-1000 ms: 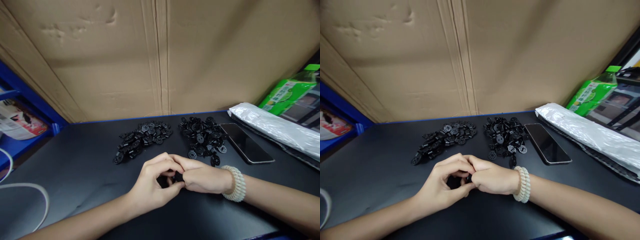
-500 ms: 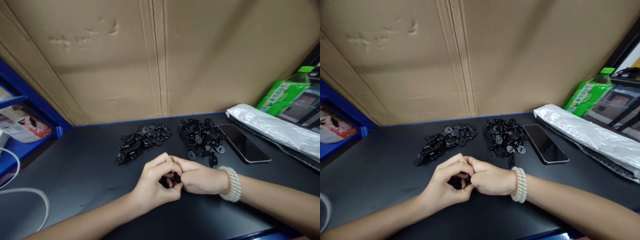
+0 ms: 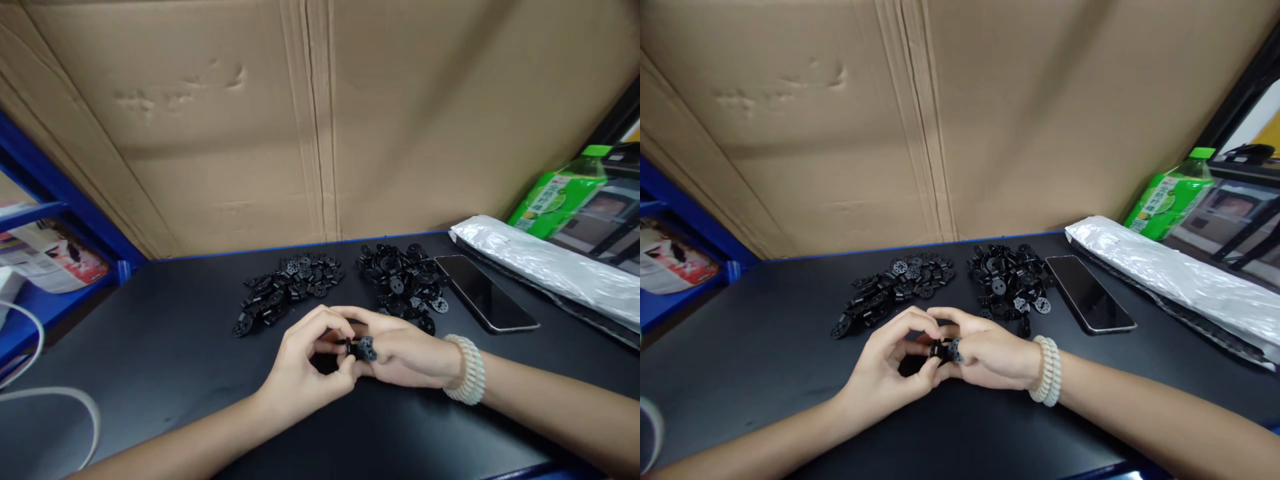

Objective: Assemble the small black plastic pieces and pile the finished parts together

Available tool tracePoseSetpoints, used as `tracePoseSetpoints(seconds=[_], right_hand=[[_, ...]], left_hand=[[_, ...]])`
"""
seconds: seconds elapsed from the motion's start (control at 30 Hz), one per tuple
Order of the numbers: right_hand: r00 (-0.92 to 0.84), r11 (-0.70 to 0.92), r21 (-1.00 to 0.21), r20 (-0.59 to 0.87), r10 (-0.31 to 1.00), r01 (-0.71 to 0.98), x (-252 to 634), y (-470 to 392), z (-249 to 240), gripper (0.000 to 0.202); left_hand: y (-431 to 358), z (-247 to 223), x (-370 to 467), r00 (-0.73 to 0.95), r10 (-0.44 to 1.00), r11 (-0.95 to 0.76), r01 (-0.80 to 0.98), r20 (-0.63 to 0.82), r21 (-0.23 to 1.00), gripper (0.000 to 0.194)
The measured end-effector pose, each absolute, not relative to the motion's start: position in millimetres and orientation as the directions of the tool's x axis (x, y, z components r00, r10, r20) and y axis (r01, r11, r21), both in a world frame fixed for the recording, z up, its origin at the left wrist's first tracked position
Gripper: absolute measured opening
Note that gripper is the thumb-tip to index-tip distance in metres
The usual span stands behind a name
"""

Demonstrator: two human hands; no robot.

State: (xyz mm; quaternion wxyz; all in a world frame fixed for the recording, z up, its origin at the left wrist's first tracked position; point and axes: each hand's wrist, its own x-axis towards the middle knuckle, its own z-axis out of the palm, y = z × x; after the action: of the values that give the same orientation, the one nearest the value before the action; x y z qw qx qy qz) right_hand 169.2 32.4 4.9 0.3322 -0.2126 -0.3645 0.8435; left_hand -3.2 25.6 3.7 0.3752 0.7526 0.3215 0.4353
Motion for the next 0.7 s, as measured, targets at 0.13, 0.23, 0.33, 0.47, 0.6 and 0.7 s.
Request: tracePoseSetpoints(seconds=[0.13,0.23,0.33,0.47,0.6,0.7], right_hand=[[-0.654,-0.494,-0.748,-0.107,0.748,-0.443,172,30,9,0.069],[-0.665,-0.485,-0.755,-0.087,0.742,-0.442,172,30,10,0.064],[-0.677,-0.465,-0.780,-0.073,0.732,-0.419,171,31,11,0.055],[-0.644,-0.348,-0.881,-0.066,0.762,-0.321,173,28,11,0.045],[-0.557,-0.030,-0.988,0.059,0.828,-0.150,175,23,11,0.050],[-0.563,0.145,-0.989,0.117,0.818,0.004,178,21,12,0.046]], left_hand=[[27,3,-8,0.410,0.843,-0.376,-0.015,0.349,0.926,0.021],[30,1,-12,0.397,0.876,-0.266,-0.079,0.275,0.961,0.014],[32,1,-13,0.363,0.899,-0.217,-0.116,0.244,0.969,0.013],[30,3,-13,0.368,0.885,-0.262,-0.114,0.286,0.958,0.015],[27,3,-12,0.374,0.874,-0.308,-0.067,0.310,0.949,0.017],[27,1,-13,0.368,0.883,-0.302,-0.028,0.291,0.953,0.017]])
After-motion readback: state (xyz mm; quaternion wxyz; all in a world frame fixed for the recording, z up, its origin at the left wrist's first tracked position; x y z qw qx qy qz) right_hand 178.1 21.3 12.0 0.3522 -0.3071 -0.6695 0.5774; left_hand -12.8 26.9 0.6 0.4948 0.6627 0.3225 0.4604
